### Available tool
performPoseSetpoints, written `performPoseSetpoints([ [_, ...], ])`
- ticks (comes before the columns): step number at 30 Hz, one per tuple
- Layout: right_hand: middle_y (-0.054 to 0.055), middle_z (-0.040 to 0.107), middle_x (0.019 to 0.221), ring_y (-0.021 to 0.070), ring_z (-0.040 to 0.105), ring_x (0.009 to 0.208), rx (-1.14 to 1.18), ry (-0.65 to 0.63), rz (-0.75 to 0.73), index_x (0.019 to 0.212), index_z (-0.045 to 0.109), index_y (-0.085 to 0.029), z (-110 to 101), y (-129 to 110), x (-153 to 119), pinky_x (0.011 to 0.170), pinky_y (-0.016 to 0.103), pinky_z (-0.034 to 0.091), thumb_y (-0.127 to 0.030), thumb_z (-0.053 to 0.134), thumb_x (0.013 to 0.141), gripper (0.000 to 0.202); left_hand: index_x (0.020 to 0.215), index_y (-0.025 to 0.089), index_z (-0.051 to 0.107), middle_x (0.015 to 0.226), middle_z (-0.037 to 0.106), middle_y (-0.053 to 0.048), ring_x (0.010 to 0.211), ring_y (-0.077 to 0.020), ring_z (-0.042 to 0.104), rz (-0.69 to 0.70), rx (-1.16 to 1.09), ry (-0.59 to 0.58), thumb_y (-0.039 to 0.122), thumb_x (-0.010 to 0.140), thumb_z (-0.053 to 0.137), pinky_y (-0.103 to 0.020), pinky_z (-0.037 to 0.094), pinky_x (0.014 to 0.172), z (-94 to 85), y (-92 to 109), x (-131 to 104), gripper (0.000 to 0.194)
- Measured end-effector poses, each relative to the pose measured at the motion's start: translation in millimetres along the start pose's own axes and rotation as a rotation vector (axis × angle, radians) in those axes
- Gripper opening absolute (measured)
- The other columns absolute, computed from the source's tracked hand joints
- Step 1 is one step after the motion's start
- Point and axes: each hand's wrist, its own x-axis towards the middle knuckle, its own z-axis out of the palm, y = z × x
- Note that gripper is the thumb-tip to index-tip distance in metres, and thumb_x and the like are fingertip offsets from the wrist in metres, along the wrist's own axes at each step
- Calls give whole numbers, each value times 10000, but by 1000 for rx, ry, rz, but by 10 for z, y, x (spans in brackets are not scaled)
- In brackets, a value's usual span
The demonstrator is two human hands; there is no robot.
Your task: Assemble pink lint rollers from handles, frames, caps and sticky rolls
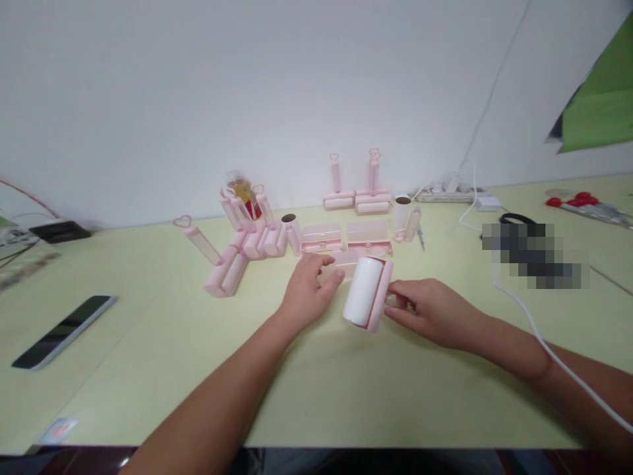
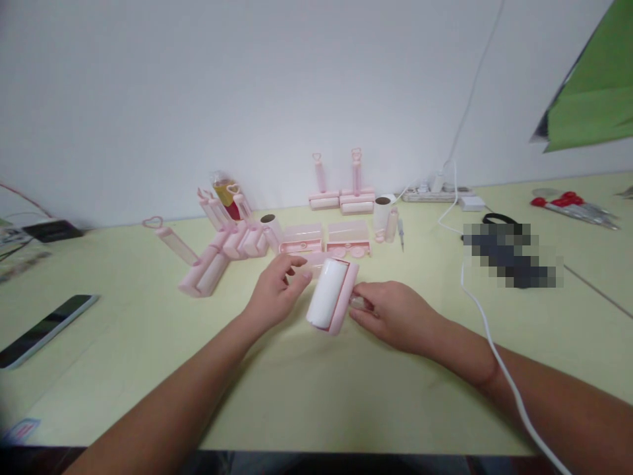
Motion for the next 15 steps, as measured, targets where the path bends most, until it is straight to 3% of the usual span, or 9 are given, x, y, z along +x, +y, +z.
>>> performPoseSetpoints([
  [4,12,629,687,141,562,601,1,-7,-10,801,587,-182,17,2,19,589,247,381,-235,549,859,87,1257,166,588,1340,549,-136,1242,-289,465,138,284,-14,309,886,564,-464,326,1085,-45,-142,68,399],
  [9,25,643,699,147,561,594,11,-8,28,910,595,-165,47,-9,8,578,248,381,-246,543,849,114,1482,218,357,1538,352,-131,1344,-340,352,85,457,-103,288,850,593,-507,297,1088,-6,-154,49,679],
  [15,32,646,716,156,574,606,-6,-16,49,918,604,-169,58,13,6,579,252,385,-284,526,872,147,1491,188,325,1351,524,-170,1222,-356,452,34,557,-109,346,848,582,-511,332,1005,13,-109,23,710],
])
